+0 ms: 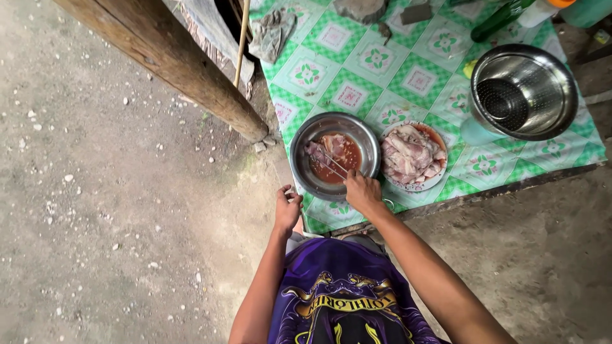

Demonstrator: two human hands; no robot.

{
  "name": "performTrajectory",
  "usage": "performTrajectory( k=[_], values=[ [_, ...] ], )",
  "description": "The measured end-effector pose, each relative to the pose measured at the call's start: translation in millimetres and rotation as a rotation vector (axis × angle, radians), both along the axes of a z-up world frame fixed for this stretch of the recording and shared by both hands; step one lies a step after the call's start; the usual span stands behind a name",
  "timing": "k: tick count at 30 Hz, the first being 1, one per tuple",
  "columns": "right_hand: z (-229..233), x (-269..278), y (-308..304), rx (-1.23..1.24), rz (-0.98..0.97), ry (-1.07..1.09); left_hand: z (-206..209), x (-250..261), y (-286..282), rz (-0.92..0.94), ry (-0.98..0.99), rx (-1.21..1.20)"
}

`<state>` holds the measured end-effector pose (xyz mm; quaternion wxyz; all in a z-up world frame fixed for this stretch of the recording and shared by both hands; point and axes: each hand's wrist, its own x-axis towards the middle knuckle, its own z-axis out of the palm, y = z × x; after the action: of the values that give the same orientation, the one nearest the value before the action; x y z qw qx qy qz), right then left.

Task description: Marinating raw meat by transferring pieces from a plate to a bowl containing marinade using tongs.

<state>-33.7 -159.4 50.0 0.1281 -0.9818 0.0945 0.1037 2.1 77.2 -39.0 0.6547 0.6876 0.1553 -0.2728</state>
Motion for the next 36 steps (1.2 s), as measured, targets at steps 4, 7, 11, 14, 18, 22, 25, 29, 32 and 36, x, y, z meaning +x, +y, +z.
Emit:
performTrajectory(
  k=[4,7,11,14,18,22,25,29,32,36],
  values=[
    [11.9,0.4,-4.2,0.093,-0.070,0.200,15.4,-5.1,4.7,0.019,0.027,-0.011],
    [18.2,-0.6,-12.1,0.177,-0.136,0.100,14.0,-9.4,8.8,0.033,0.016,0.038],
    [48.8,-1.7,-24.1,0.291,-0.323,0.316,19.6,-16.8,9.6,0.040,0.016,0.070],
    [19.2,-10.4,-43.8,0.335,-0.290,0.217,19.2,-15.2,9.1,0.050,0.037,0.055],
    [-18.2,-22.6,-61.1,0.422,-0.198,0.165,2.9,-14.7,2.2,0.089,0.052,-0.068],
    [15.6,-18.7,-29.5,0.488,-0.251,0.196,-18.6,5.3,-4.5,0.069,-0.014,-0.122],
    [47.4,-14.1,4.4,0.404,-0.379,0.356,7.6,28.1,-11.8,0.066,-0.034,-0.027],
    [11.8,-22.8,20.1,0.225,-0.222,0.129,4.5,55.5,-18.8,-0.018,-0.133,0.069],
    [11.5,-23.7,35.3,0.211,-0.218,0.109,11.5,68.1,-29.2,-0.083,-0.110,0.108],
    [22.6,-20.6,56.7,0.123,-0.181,0.103,-28.3,79.4,-37.5,-0.110,-0.328,0.132]
  ],
)
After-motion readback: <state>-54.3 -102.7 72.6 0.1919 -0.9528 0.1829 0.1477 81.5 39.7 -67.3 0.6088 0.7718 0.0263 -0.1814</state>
